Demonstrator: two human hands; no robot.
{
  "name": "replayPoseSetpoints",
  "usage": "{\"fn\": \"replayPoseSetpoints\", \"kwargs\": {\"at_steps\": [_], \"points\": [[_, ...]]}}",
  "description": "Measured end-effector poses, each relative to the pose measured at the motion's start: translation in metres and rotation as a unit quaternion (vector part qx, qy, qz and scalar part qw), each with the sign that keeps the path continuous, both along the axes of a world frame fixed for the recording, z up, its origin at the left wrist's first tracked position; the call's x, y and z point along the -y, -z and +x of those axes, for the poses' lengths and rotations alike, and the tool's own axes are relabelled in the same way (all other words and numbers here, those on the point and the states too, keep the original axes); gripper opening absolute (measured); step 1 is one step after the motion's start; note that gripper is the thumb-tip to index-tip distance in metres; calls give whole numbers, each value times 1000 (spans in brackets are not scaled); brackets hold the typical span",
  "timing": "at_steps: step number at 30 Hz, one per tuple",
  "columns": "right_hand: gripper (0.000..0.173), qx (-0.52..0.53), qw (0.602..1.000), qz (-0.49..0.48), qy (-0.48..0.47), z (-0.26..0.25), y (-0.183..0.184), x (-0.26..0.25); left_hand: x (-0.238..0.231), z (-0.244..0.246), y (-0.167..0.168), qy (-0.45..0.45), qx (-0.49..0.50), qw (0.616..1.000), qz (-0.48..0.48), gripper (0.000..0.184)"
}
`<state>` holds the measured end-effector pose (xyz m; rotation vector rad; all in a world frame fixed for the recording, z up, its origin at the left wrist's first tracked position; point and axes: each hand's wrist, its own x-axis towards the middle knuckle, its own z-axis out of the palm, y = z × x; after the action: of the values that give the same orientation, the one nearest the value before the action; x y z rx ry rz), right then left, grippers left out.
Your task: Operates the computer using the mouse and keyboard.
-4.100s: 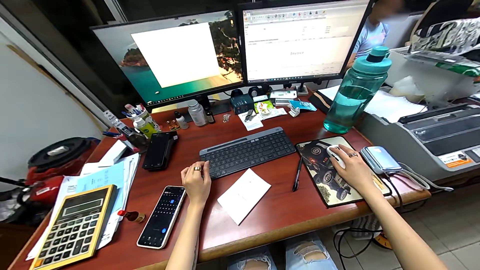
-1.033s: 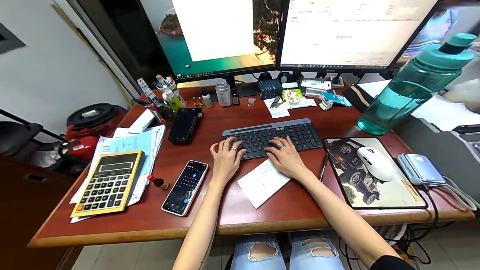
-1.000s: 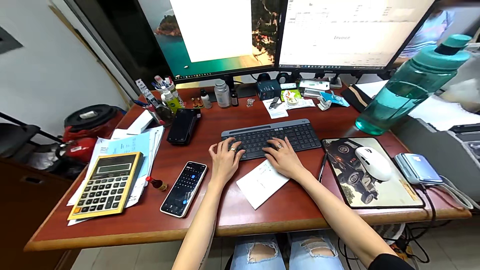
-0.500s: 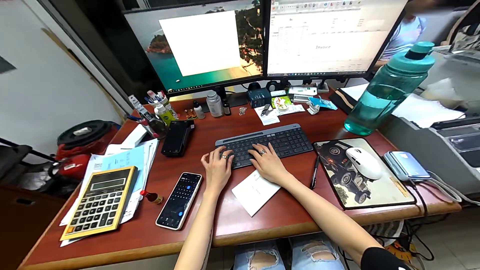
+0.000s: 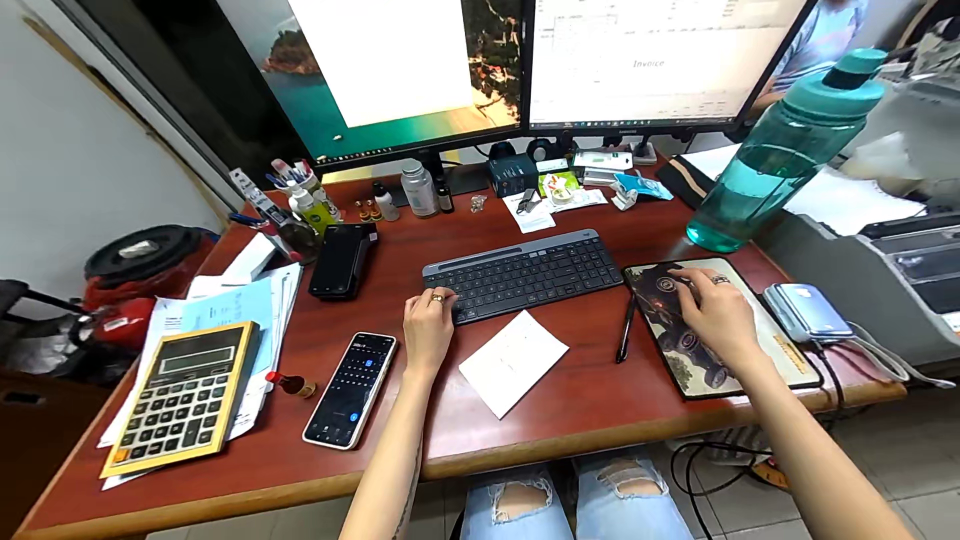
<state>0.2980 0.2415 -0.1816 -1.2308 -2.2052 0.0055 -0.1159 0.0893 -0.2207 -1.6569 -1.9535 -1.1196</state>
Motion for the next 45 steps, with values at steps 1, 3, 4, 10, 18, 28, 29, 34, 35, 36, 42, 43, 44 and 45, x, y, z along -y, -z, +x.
{"fn": "replayPoseSetpoints", "kwargs": {"at_steps": [1, 3, 4, 10, 18, 28, 29, 34, 35, 36, 42, 43, 44, 45], "points": [[30, 6, 1000, 6, 6, 5, 3, 0, 0, -1, 0, -6, 1, 1000, 0, 14], [31, 17, 1000, 10, 12, 12, 8, 2, 2, -4, 1, -20, 11, 1000, 8, 15], [32, 22, 1000, 17, 13, 15, 10, 3, 3, -6, 1, -27, 23, 999, 12, 14], [45, 28, 998, 39, 48, 42, 26, 5, 2, -11, 4, -36, 72, 996, 30, 20], [51, 13, 998, 11, 62, 61, 42, 0, 1, -9, 4, -45, 60, 996, 48, 16], [50, 23, 997, 10, 69, 59, 41, -2, 1, -7, -4, -142, 130, 980, -52, 32], [49, 29, 997, 9, 69, 59, 41, -2, 1, -7, -4, -143, 150, 976, -60, 34], [47, 29, 998, 3, 59, 58, 41, -5, 2, -7, -5, -123, 229, 963, -70, 40], [45, 27, 998, 4, 57, 58, 41, -6, 2, -7, -5, -119, 246, 960, -68, 40], [44, 27, 998, 9, 58, 58, 42, -5, 2, -7, -5, -115, 259, 957, -63, 40], [44, 25, 997, 9, 74, 58, 40, -2, 2, -6, -9, -110, 301, 946, -44, 37], [44, 29, 997, 8, 75, 58, 40, -2, 2, -6, -9, -110, 304, 946, -43, 37], [44, 34, 997, 9, 76, 58, 40, -2, 2, -6, -9, -107, 305, 945, -43, 37], [44, 36, 996, 10, 77, 57, 40, -2, 2, -6, -10, -102, 305, 946, -44, 38]]}}
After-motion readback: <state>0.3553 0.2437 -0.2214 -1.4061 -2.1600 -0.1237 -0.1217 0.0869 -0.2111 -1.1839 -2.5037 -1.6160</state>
